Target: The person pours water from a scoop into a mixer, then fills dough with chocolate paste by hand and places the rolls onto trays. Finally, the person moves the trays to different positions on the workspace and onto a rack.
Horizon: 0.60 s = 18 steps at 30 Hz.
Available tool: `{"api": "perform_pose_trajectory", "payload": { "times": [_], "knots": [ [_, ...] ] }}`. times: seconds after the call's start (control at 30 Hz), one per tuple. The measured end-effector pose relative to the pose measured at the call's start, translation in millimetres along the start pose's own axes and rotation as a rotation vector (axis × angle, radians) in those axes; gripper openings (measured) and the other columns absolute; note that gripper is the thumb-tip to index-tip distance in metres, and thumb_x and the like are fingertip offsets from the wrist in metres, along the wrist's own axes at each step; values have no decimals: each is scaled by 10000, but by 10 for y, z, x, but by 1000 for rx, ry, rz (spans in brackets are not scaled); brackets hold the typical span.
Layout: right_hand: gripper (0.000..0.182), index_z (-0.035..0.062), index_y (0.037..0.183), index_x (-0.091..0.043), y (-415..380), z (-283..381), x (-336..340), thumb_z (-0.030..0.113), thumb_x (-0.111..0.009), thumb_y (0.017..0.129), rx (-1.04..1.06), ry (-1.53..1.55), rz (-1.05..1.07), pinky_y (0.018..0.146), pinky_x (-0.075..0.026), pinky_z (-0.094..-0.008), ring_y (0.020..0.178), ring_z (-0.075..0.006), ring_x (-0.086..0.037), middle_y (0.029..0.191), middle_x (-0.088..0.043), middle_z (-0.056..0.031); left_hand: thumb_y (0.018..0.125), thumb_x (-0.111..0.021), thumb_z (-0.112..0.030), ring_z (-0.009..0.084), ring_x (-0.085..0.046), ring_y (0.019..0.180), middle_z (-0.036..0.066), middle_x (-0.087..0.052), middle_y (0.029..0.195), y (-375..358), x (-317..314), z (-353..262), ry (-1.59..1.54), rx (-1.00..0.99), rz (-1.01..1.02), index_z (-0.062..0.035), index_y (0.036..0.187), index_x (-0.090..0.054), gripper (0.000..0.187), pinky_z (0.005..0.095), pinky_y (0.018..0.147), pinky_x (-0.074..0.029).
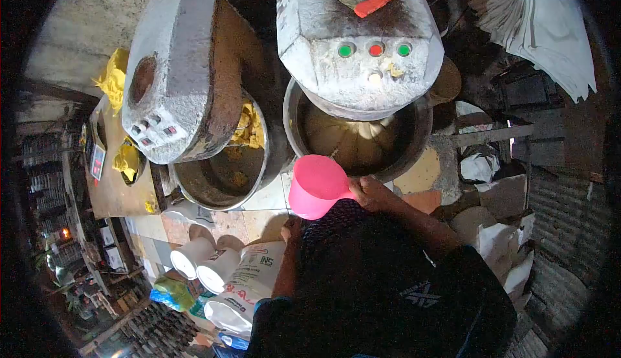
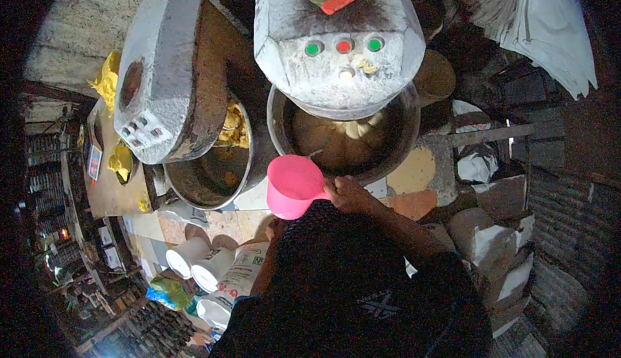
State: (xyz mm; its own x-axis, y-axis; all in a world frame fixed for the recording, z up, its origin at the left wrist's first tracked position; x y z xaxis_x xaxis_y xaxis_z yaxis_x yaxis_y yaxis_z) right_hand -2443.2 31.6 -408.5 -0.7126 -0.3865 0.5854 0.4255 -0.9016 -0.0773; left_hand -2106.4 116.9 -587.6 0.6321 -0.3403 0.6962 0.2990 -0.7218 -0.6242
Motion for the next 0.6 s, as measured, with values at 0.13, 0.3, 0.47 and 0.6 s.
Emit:
{"api": "perform_pose_trajectory", "payload": {
  "times": [0.13, 0.3, 0.47, 0.6],
  "knots": [
    [360, -7, 1187, -495, -43, 44, -20, 153, -438, 869, 43, -264, 36, 619, -442, -533, 682, -413, -576, 774, -552, -260, 813, -626, -466, 279, -678, 834, 144, -705, 909, 76, -58, -73, 287, -101, 13, -79, 924, -717, 413, 410, 737, -505],
    [391, -27, 1215, -483, -20, 154, 97, 162, -434, 877, 34, -221, 37, 635, -451, -530, 684, -415, -573, 781, -554, -261, 825, -631, -444, 262, -683, 848, 116, -712, 913, 179, -127, 196, 43, -34, -11, -87, 950, -713, 387, 397, 755, -511],
    [433, -6, 1268, -471, 4, 104, 95, 213, -438, 896, -71, -212, 113, 700, -463, -511, 737, -433, -594, 879, -599, -271, 831, -613, -467, 261, -688, 841, 121, -713, 896, 295, -193, 288, 125, -83, -31, -96, 969, -713, 408, 391, 758, -516],
    [354, 47, 1198, -543, 20, 101, 97, 233, -453, 911, -34, -200, 26, 695, -458, -512, 717, -395, -603, 803, -602, -228, 825, -602, -501, 285, -687, 848, 133, -711, 897, 367, -321, 564, 23, -3, -4, -95, 951, -725, 443, 401, 759, -518]
  ]
}}
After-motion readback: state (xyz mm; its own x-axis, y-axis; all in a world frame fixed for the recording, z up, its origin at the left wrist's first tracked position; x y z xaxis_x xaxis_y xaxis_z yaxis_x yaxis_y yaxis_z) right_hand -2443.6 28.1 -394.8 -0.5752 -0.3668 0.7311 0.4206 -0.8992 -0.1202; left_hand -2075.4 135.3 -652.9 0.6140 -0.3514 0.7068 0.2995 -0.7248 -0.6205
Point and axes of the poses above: each hand's wrist, its own y-axis towards the middle knuckle, its own x-axis out of the back of the hand, z = x × y, the point moved 9 cm from there along y, towards the middle knuckle
